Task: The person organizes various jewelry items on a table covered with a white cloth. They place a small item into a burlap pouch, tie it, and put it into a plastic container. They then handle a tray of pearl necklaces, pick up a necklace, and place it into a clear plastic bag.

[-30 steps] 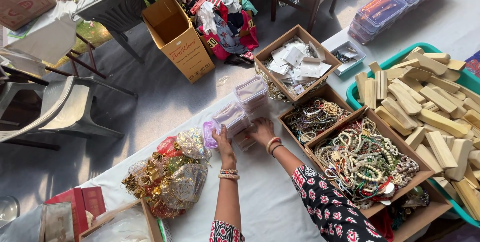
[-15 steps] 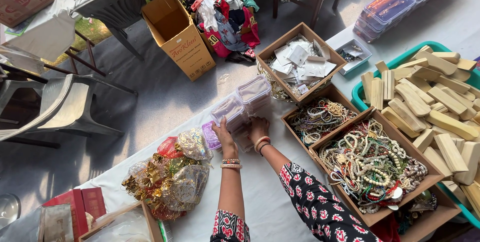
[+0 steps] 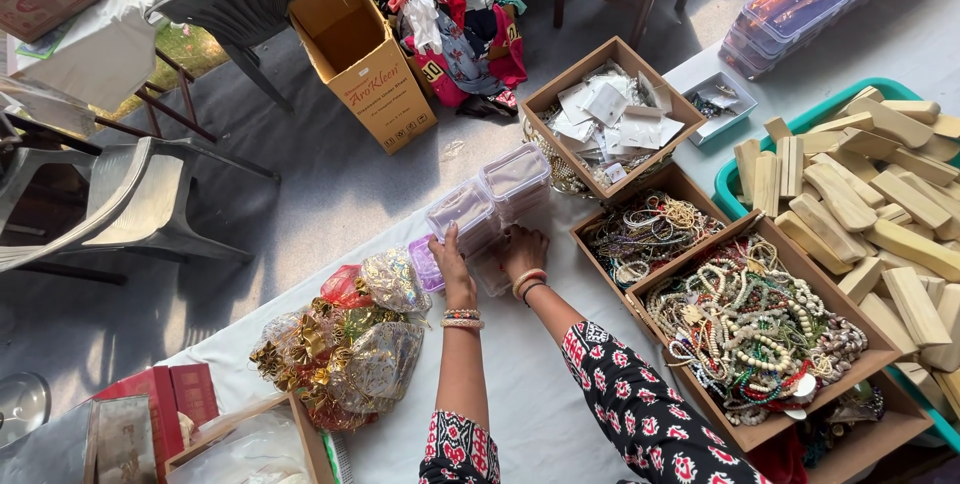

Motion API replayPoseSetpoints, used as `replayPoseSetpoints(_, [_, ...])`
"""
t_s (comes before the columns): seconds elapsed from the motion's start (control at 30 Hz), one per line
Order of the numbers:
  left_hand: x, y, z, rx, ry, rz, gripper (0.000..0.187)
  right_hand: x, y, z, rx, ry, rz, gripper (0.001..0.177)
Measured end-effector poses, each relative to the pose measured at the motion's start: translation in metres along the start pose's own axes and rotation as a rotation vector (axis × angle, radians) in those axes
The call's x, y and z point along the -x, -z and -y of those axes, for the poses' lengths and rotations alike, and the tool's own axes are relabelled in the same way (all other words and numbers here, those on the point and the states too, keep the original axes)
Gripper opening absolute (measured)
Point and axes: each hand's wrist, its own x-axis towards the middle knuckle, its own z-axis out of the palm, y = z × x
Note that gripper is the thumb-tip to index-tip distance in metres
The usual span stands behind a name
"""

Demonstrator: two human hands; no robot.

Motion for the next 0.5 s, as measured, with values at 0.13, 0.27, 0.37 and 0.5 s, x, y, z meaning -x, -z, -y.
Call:
replayPoseSetpoints(0.13, [-0.007,0.002,-0.008,-0.031,0.033,0.007,0.095,0.001,0.0,0.002,0.076,0.039,0.006,0.027])
replayPoseSetpoints(0.27, [-0.015,0.011,0.002,-0.053,0.086,0.024,0.1,0.001,-0.007,-0.007,0.148,0.078,0.021,0.027])
replayPoseSetpoints(0.37, [-0.011,0.026,0.003,-0.058,0.055,0.024,0.092,0.011,0.014,-0.009,0.013,0.093,-0.05,0.035])
replayPoseSetpoints(0.5, [0.036,0.051,-0.012,-0.064,-0.309,-0.11,0.048,0.043,0.031,-0.036,-0.264,0.145,-0.043,0.04])
